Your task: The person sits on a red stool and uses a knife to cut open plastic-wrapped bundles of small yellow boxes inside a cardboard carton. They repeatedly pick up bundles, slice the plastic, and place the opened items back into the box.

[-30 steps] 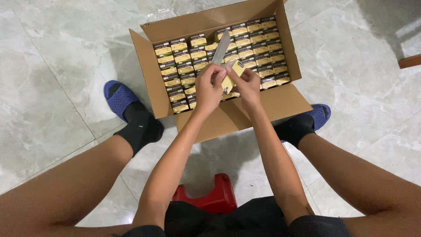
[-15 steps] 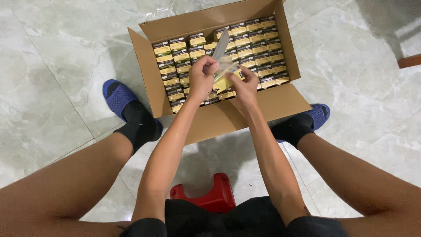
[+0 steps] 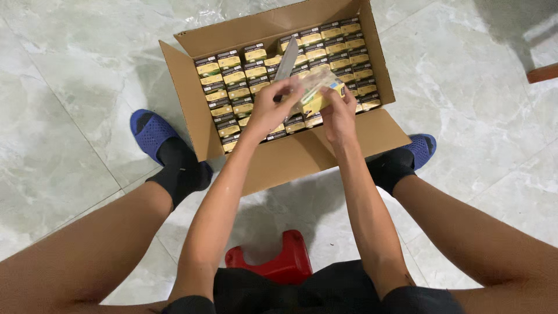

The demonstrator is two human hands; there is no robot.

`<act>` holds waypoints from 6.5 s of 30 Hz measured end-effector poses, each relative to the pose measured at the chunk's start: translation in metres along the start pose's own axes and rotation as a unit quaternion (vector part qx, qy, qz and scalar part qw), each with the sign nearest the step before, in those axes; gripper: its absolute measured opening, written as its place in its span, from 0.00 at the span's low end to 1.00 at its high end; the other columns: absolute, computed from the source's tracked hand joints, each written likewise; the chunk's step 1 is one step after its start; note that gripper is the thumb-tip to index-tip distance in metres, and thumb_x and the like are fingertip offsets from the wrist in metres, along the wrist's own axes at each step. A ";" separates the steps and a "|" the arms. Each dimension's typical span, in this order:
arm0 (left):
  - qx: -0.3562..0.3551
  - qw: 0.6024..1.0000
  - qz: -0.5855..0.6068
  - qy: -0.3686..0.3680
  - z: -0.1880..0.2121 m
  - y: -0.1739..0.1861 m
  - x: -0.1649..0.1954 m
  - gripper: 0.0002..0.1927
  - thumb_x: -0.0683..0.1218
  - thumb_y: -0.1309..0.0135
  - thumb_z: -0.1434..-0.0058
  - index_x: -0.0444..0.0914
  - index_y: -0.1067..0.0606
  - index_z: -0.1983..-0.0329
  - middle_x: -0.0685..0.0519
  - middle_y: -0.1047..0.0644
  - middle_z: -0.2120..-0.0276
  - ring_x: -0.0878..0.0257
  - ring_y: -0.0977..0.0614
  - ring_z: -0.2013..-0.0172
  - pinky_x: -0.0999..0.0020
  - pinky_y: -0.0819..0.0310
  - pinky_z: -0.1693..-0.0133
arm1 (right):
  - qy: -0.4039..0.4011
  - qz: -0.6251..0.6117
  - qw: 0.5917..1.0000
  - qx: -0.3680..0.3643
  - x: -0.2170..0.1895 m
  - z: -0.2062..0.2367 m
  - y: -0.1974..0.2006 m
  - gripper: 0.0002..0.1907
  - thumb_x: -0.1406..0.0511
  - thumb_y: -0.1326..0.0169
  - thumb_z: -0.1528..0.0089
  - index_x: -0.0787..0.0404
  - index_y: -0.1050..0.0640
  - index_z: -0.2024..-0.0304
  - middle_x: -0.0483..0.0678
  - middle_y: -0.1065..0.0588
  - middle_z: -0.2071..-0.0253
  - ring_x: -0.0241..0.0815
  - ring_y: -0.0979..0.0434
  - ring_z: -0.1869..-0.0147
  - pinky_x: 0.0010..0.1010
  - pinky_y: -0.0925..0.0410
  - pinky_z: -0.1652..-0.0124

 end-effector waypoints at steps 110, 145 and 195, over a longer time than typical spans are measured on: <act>0.203 0.904 0.368 0.081 -0.029 0.059 -0.040 0.06 0.44 0.52 0.28 0.37 0.26 0.56 0.56 0.31 0.77 0.69 0.35 0.81 0.73 0.45 0.82 | -0.125 0.045 0.991 0.027 0.039 0.019 -0.019 0.26 0.63 0.37 0.40 0.73 0.29 0.46 0.56 0.23 0.50 0.47 0.19 0.47 0.41 0.21 0.48; -0.109 0.989 -0.055 0.081 -0.022 0.007 0.027 0.20 0.50 0.37 0.37 0.32 0.24 0.48 0.48 0.17 0.63 0.62 0.15 0.65 0.68 0.18 0.64 | -0.033 -0.017 0.999 0.028 0.033 0.003 -0.021 0.28 0.54 0.44 0.30 0.73 0.31 0.42 0.57 0.26 0.45 0.45 0.23 0.43 0.39 0.27 0.44; -0.036 0.742 -0.640 -0.198 -0.115 0.010 0.023 0.19 0.45 0.35 0.57 0.34 0.18 0.60 0.44 0.23 0.52 0.48 0.27 0.45 0.50 0.31 0.47 | 0.173 0.606 0.751 -0.198 0.051 -0.004 -0.066 0.36 0.61 0.38 0.36 0.64 0.34 0.29 0.61 0.41 0.24 0.55 0.49 0.18 0.52 0.56 0.25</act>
Point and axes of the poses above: each hand's wrist, its own z-axis away from the middle knuckle, its own y-axis out of the back of the hand, x = y × z, the point moved 10 cm from there along -z, towards the middle knuckle
